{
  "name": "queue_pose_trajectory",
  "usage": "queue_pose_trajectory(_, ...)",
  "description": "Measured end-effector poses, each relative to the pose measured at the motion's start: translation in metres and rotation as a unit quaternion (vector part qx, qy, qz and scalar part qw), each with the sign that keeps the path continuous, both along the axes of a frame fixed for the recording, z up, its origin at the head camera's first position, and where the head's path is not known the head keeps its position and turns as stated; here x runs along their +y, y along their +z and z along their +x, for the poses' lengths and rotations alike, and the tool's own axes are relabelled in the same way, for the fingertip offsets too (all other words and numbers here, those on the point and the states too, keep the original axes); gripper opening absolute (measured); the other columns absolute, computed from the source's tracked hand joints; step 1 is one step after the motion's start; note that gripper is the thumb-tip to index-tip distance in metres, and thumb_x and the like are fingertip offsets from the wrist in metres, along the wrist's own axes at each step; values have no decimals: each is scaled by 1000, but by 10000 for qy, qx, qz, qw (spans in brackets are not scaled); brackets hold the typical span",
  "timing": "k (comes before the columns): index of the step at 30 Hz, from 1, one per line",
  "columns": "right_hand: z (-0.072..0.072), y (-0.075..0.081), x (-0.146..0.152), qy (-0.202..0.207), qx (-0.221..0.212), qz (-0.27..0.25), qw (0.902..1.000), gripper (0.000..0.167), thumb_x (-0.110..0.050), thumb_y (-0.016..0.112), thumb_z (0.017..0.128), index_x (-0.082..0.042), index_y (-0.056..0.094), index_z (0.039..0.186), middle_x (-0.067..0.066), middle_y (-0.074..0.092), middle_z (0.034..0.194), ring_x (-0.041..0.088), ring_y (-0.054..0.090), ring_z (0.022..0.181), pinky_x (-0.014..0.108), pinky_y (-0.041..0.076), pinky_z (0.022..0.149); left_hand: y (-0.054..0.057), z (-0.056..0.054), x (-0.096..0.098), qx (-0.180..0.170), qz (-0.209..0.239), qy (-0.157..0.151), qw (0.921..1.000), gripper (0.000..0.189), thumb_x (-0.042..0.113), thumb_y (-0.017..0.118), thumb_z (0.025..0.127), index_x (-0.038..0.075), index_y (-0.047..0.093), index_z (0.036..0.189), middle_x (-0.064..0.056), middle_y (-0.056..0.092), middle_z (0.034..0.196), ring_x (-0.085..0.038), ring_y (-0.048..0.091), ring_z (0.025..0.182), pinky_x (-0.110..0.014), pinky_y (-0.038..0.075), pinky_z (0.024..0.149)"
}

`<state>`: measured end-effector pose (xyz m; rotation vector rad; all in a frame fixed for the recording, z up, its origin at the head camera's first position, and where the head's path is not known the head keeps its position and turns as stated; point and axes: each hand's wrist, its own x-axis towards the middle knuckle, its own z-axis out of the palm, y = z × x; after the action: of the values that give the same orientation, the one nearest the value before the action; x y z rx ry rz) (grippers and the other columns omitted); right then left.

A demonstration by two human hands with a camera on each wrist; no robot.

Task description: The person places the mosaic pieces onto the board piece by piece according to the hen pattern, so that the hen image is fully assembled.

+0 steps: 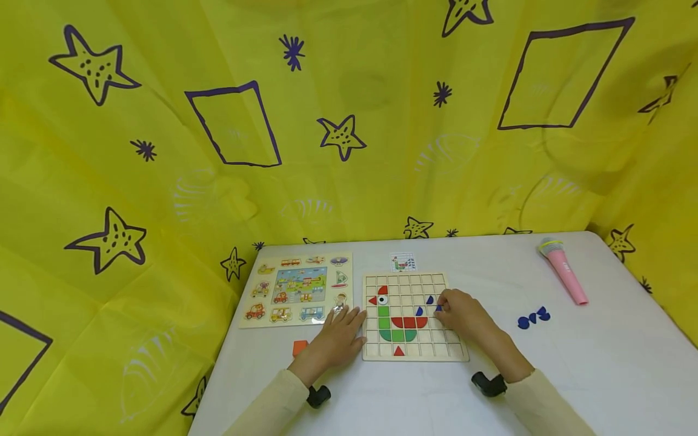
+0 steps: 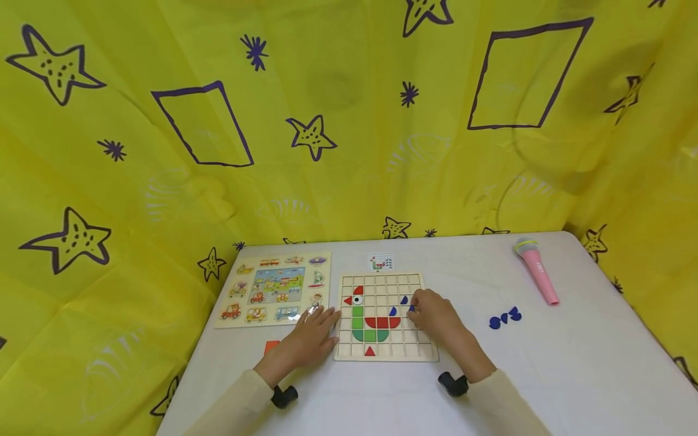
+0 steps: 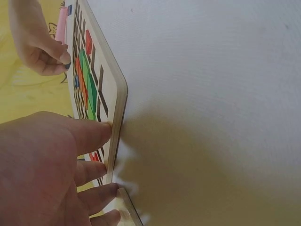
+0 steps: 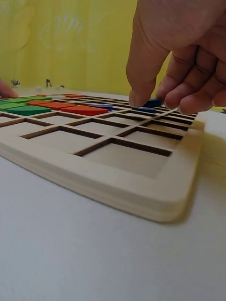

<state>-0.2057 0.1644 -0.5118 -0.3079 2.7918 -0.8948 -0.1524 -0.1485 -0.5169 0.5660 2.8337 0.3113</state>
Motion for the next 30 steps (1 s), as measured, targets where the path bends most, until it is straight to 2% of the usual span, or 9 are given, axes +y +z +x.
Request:
queue_pose_trajectory(8,-3,-2,-8,213,-29,56,9998,17,-12,78,95,-2,67,103,5,62,90,21,56,81,38,51,74,-3,-1,-1,-2,-3,10,10000,60,34,56,109,12,40,163,-12,40,168,-38,29,159,-61,18,130)
queue_pose_trajectory(17,-5,-1,-9,136,-89,120,9998,15,-11,77,96,-1,69,104,6,66,92,22,58,82,40,54,75,-3,-1,-2,-65,-2,37,10000,61,36,55,110,13,39,164,-10,38,170,-36,27,160,-61,16,131)
queue_pose_trajectory(24,-8,-1,-11,194,-278,48,9994,18,-13,77,96,-2,68,107,5,62,89,22,56,82,36,51,74,-1,0,-1,-61,22,34,10000,61,35,55,109,13,39,164,-11,38,170,-37,27,160,-61,16,131)
queue_pose_trajectory(30,-7,-3,-12,218,-61,26,9997,7,-9,69,101,-2,69,104,5,63,88,21,56,80,36,50,73,-1,0,-1,-83,74,42,9999,61,34,56,109,12,40,163,-11,38,169,-37,27,160,-61,16,131)
